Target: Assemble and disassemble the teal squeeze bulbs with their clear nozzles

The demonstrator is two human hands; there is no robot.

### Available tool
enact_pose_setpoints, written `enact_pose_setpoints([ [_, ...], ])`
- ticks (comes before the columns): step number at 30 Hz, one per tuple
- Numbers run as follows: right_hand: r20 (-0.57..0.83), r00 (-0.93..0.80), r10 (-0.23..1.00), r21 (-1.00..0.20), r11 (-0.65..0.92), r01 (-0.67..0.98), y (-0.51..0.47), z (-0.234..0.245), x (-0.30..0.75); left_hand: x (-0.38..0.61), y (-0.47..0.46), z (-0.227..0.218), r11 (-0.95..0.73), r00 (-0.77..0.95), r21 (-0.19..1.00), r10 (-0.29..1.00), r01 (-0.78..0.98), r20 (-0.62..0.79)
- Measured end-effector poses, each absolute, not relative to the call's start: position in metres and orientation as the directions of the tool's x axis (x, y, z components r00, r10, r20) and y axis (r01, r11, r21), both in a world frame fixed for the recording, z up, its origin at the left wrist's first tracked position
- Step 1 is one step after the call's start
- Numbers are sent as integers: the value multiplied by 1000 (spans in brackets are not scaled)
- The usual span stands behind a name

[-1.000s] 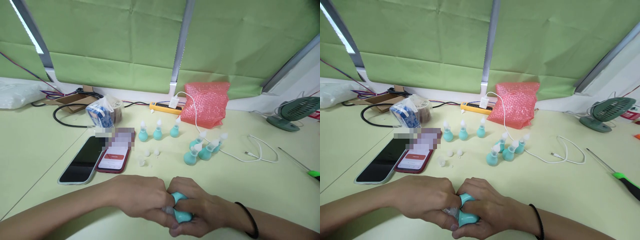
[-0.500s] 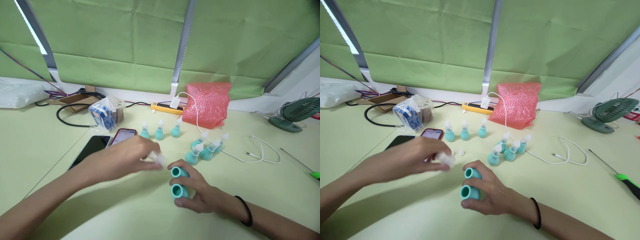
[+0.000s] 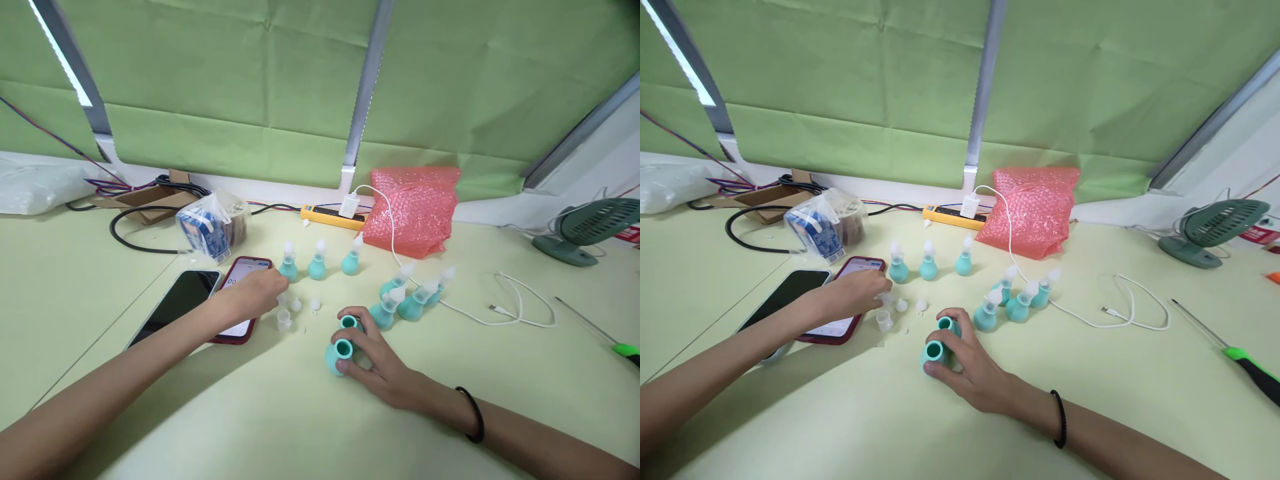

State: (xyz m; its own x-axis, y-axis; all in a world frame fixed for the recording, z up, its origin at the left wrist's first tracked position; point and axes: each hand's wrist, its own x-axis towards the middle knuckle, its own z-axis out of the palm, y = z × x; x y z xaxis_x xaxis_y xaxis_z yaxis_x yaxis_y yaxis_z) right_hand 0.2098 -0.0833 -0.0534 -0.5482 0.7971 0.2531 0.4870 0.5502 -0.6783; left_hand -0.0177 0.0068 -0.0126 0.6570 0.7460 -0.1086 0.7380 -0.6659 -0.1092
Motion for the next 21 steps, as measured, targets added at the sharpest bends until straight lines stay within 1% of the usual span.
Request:
enact_pose_setpoints([
  [3,272,-537,799,-679,555,481,-83,-54,209,-19,9,-13,-656,649,-95,754,748,-102],
  [9,389,-501,773,-654,615,441,-80,-60,209,-22,8,-5,-653,648,-68,757,754,-86],
  [12,410,-478,777,-639,619,457,-80,-62,210,-23,2,7,-663,662,-98,748,742,-42],
  [15,415,-437,798,-634,598,490,-80,-66,211,-14,-15,23,-701,710,-129,703,701,39],
  [18,401,-420,814,-630,578,518,-79,-69,212,7,-39,31,-771,769,-51,624,635,138],
  [21,413,-428,804,-615,593,520,-77,-72,211,26,-60,25,-843,836,50,538,536,110],
])
